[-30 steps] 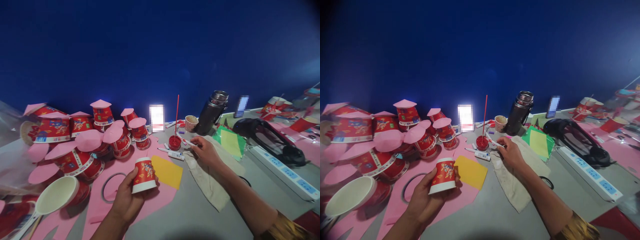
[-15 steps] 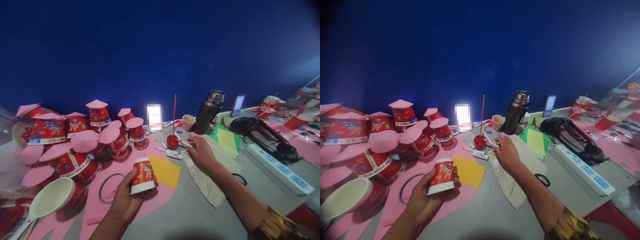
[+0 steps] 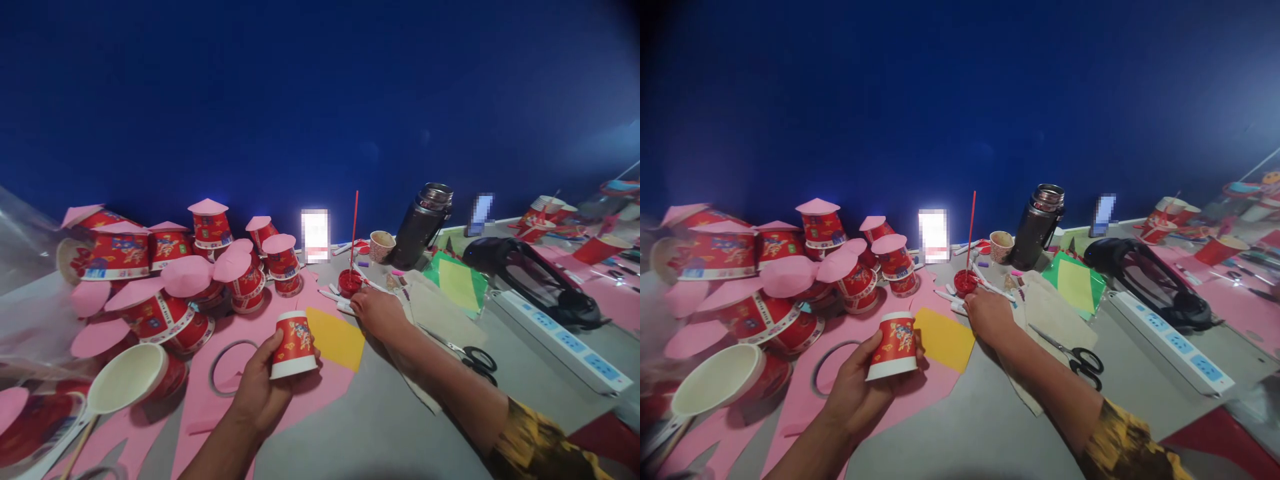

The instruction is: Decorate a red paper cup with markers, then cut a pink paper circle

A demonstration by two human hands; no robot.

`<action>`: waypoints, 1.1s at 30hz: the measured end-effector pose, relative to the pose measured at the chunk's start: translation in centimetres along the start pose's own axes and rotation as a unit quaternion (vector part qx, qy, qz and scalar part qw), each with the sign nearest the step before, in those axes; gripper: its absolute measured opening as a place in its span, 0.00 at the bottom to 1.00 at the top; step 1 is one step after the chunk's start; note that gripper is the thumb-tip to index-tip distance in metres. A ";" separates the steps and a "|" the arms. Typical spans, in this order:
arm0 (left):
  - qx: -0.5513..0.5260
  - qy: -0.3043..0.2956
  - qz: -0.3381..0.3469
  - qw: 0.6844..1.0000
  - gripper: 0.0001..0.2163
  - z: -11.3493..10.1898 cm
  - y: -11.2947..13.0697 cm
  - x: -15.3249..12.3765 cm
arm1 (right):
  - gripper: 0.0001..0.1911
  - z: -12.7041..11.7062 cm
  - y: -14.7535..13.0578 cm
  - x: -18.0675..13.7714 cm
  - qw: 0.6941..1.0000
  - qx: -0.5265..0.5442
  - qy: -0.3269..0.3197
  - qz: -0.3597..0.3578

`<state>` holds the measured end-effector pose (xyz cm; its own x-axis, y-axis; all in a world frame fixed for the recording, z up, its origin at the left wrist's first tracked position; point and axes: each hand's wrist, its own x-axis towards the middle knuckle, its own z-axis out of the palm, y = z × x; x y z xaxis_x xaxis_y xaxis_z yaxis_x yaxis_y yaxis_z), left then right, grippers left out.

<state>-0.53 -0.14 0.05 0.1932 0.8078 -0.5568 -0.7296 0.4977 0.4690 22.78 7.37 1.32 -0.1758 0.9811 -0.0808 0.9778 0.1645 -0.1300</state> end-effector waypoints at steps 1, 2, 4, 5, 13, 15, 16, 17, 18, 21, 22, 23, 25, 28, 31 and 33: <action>0.002 0.000 0.003 1.000 0.20 0.0 0.0 0.0 | 0.19 0.0 -0.1 -0.1 1.000 -0.004 -0.002 -0.001; 0.005 -0.001 0.003 1.000 0.20 0.0 0.0 0.0 | 0.19 0.1 -0.1 -0.2 1.000 -0.007 -0.004 -0.003; 0.007 -0.004 0.003 1.000 0.20 0.0 0.0 0.0 | 0.18 0.0 -0.2 -0.4 1.000 -0.011 -0.009 -0.007; 0.007 -0.005 0.004 1.000 0.20 0.1 -0.1 0.0 | 0.18 0.0 -0.3 -0.5 1.000 -0.011 -0.011 -0.009; 0.019 -0.010 0.003 1.000 0.17 0.3 -0.1 0.0 | 0.15 0.0 -0.3 -0.9 0.999 0.032 -0.030 -0.015; 0.027 -0.005 0.015 0.999 0.18 0.3 -0.1 0.0 | 0.14 0.2 -0.1 -1.0 0.998 0.053 -0.030 -0.009; 0.034 0.002 0.030 0.999 0.18 0.2 -0.2 0.0 | 0.15 0.4 0.0 -0.9 0.997 0.064 -0.030 -0.005; 0.043 0.011 0.048 0.998 0.19 0.2 -0.3 0.1 | 0.15 0.5 0.1 -0.9 0.997 0.075 -0.031 0.000; 0.053 0.019 0.072 0.996 0.20 0.1 -0.3 0.1 | 0.16 0.7 0.1 -0.9 0.996 0.086 -0.032 0.004; 0.107 0.015 0.156 0.982 0.25 -0.1 -0.5 0.1 | 0.18 1.1 0.5 -0.8 0.993 0.116 -0.027 0.013; 0.131 0.007 0.183 0.974 0.26 -0.2 -0.5 0.1 | 0.18 1.3 0.6 -0.8 0.992 0.123 -0.022 0.014; 0.156 0.001 0.207 0.966 0.27 -0.3 -0.6 0.1 | 0.17 1.4 0.7 -0.7 0.992 0.129 -0.014 0.012; 0.203 -0.007 0.241 0.949 0.29 -0.4 -0.7 0.1 | 0.14 1.5 1.0 -0.6 0.991 0.135 0.005 0.007; 0.268 0.005 0.265 0.926 0.32 -0.4 -1.1 0.3 | 0.12 1.4 1.2 -0.6 0.990 0.134 0.035 -0.001; 0.340 0.036 0.279 0.897 0.33 -0.4 -1.5 0.7 | 0.16 1.1 0.9 -1.0 0.990 0.126 0.056 -0.008; 0.379 0.053 0.288 0.878 0.33 -0.3 -1.5 0.9 | 0.18 0.8 0.6 -1.5 0.991 0.122 0.056 -0.022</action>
<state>0.56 -0.27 -1.36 -0.1554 0.9807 -0.1190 -0.0328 0.1153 0.9928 23.53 5.89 0.56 -0.1904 0.9810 0.0377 0.9106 0.1908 -0.3667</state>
